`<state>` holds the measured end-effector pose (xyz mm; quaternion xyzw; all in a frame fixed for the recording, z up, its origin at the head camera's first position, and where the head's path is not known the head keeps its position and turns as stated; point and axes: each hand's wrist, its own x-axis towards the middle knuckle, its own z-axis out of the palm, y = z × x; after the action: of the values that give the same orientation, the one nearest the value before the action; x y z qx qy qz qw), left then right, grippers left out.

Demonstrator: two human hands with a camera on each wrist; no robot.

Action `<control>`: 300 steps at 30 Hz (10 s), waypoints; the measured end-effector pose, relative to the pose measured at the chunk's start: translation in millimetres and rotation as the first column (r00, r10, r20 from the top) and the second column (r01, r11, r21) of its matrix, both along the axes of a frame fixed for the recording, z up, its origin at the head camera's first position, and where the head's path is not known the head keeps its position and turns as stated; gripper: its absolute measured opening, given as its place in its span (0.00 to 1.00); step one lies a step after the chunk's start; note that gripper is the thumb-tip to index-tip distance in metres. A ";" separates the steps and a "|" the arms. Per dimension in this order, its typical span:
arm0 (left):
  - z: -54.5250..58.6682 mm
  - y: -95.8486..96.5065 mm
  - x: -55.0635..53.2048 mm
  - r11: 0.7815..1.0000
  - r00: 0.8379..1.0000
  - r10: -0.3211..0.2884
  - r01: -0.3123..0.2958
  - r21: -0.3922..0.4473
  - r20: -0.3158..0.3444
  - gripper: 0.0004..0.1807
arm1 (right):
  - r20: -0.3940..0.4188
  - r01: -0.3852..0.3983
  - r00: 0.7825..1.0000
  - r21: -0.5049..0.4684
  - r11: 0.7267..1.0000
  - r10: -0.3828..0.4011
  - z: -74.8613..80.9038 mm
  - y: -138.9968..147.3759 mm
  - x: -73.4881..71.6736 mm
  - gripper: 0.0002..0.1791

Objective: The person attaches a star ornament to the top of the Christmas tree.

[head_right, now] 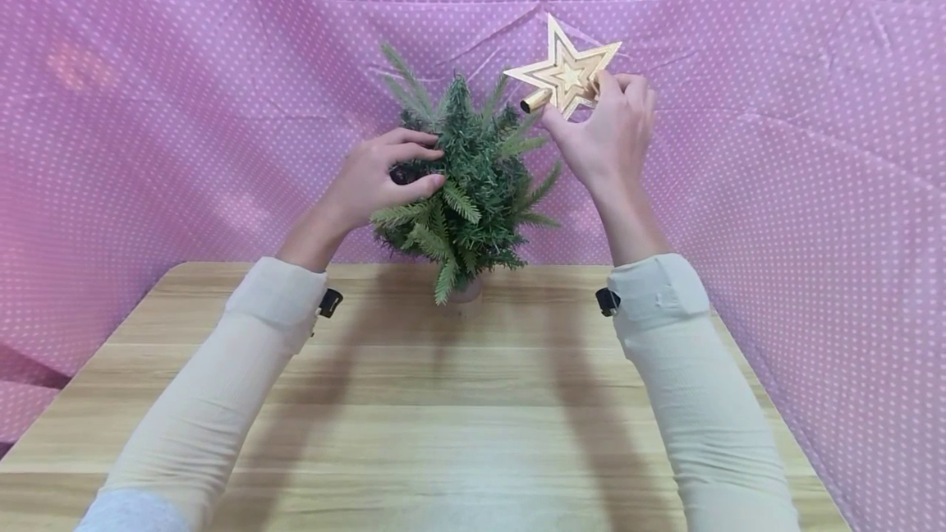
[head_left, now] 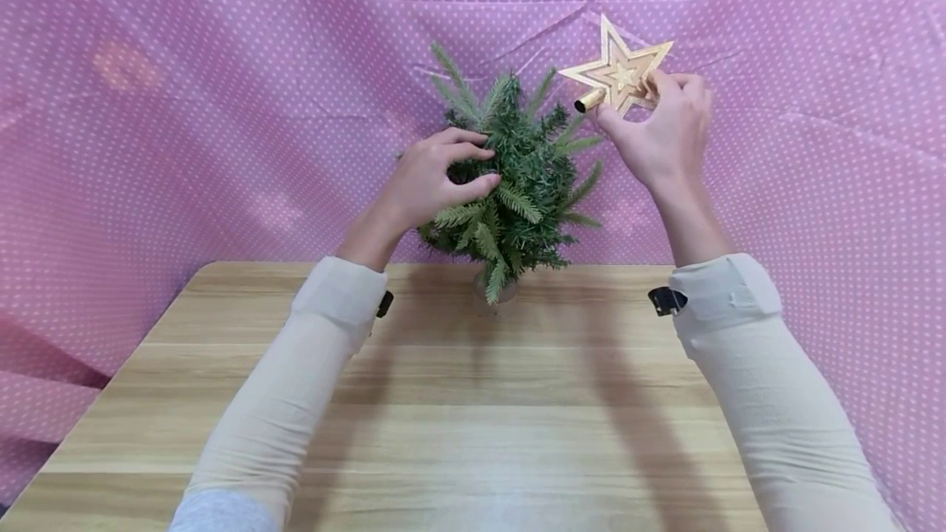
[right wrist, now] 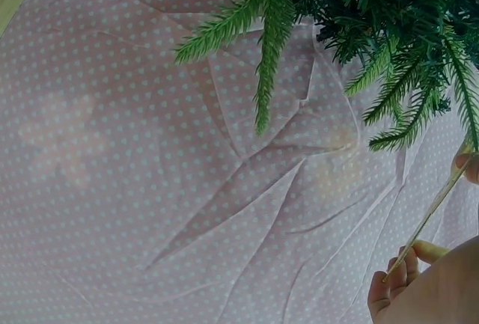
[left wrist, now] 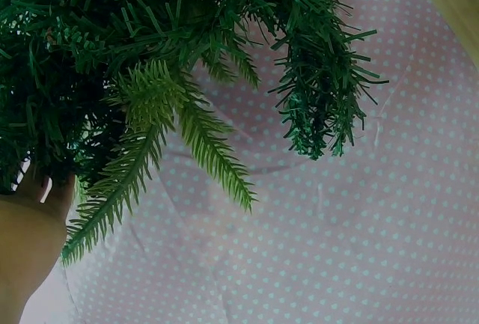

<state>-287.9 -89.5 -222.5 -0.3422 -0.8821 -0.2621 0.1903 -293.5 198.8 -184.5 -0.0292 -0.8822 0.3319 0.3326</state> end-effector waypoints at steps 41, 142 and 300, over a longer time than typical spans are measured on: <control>1.0 1.0 2.8 1.000 1.000 0.016 -0.015 -0.023 0.002 0.28 | -0.095 -0.009 0.995 0.051 0.999 0.014 16.9 -39.4 -13.5 0.35; 0.9 1.4 5.6 0.999 1.000 0.026 -0.026 -0.019 0.012 0.28 | -0.363 -0.073 0.924 0.152 0.986 0.124 10.1 -61.5 -23.0 0.38; 10.1 -27.5 -0.2 0.999 0.989 0.044 -0.040 0.030 -0.144 0.21 | -0.260 -0.235 0.864 0.551 0.801 0.432 20.3 -39.5 -10.0 0.30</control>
<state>-288.2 -117.1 -212.4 -0.3391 -0.8692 -0.2445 0.2639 -303.5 159.3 -164.2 0.2805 -0.8485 0.1444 0.4247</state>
